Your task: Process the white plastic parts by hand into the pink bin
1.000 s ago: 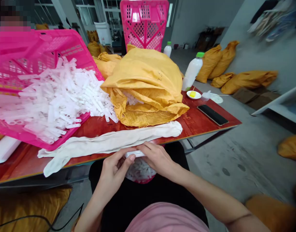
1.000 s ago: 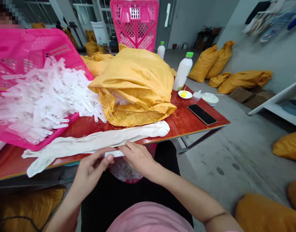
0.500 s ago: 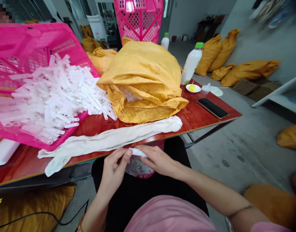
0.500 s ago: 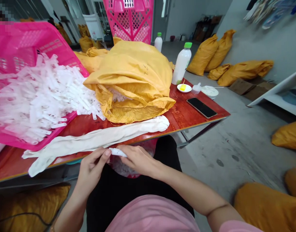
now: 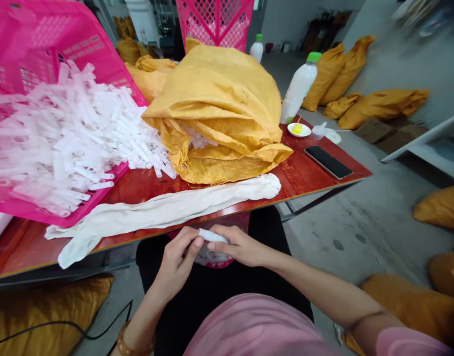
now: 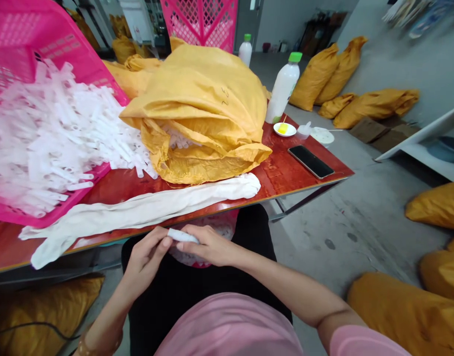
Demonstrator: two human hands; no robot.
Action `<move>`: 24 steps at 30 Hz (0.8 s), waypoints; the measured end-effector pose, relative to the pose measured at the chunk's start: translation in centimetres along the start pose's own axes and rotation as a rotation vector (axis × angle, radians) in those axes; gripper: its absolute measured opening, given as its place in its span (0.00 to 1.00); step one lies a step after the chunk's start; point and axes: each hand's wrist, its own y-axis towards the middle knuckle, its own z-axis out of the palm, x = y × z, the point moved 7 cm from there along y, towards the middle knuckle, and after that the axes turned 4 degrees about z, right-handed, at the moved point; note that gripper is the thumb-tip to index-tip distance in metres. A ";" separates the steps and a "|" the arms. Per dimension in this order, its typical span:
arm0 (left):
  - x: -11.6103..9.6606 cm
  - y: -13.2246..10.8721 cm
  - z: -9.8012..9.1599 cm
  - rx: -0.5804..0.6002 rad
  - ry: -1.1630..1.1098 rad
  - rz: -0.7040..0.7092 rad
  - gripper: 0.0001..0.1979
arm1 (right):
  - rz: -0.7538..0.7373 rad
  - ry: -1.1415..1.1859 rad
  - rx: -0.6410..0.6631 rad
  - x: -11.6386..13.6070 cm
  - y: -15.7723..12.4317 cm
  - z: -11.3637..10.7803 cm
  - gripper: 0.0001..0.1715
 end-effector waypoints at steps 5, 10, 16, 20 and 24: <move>0.0 -0.6 0.1 0.114 0.104 -0.025 0.04 | -0.163 -0.440 0.096 3.0 -0.3 -0.6 0.20; -0.5 -0.7 0.8 0.278 0.013 -0.084 0.07 | -0.144 -0.521 0.235 4.2 -0.3 -0.6 0.15; -1.0 -1.0 0.8 0.296 -0.022 -0.057 0.07 | 0.029 -0.127 0.217 1.1 -0.3 0.8 0.14; -0.5 -1.3 0.6 0.226 0.016 -0.034 0.03 | 0.150 0.160 0.108 -2.3 -1.1 1.7 0.18; 0.1 -1.8 2.4 0.216 0.029 -0.068 0.13 | 0.049 -0.071 -0.042 -2.9 -1.8 0.8 0.19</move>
